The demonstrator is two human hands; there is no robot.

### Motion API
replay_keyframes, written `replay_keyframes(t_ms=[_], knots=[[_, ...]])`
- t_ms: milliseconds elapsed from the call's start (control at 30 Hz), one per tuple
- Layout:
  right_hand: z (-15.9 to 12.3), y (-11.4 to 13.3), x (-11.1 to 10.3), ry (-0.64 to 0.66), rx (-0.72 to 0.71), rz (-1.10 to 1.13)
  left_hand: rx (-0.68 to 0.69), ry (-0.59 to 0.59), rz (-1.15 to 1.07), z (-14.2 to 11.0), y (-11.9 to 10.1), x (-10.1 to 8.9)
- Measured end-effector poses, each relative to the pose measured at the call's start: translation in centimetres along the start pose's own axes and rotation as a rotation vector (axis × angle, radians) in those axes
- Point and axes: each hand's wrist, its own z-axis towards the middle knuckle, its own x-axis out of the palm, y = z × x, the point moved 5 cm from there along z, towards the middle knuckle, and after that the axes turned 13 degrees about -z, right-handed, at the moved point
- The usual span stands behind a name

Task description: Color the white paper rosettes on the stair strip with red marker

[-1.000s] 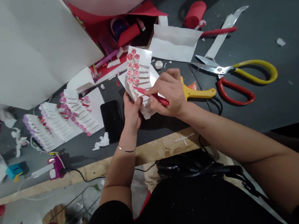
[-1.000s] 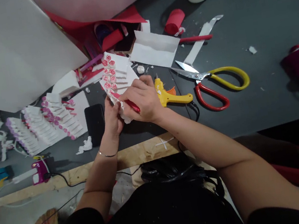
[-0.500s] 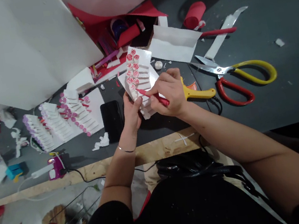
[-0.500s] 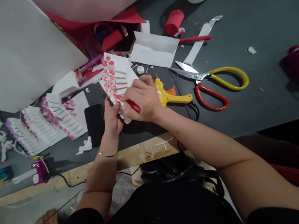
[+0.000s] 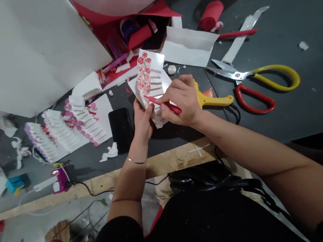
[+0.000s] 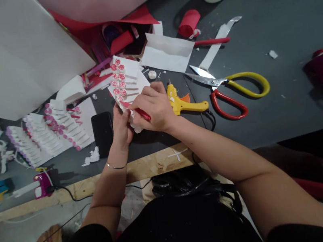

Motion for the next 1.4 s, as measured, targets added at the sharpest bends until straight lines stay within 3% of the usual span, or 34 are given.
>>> replay_keyframes(t_ms=[267, 467, 667, 933, 1133, 1400], knots=[[0.2, 0.2, -0.1, -0.037, -0.004, 0.010, 0.026, 0.004, -0.002, 0.1, 0.0, -0.3], [0.2, 0.5, -0.8, -0.172, -0.035, -0.053, 0.001, -0.001, -0.016, 0.1, 0.1, -0.2], [0.2, 0.1, -0.3, -0.044, -0.009, -0.015, 0.017, 0.007, -0.031, 0.2, 0.1, 0.0], [0.2, 0.6, -1.3, -0.253, -0.071, -0.044, 0.016, -0.005, -0.010, 0.1, 0.0, -0.1], [0.1, 0.2, -0.7, -0.134, -0.023, -0.038, 0.005, 0.009, -0.034, 0.0, 0.1, 0.1], [0.3, 0.2, -0.6, -0.086, 0.026, -0.046, 0.006, 0.010, -0.048, -0.1, 0.0, 0.3]])
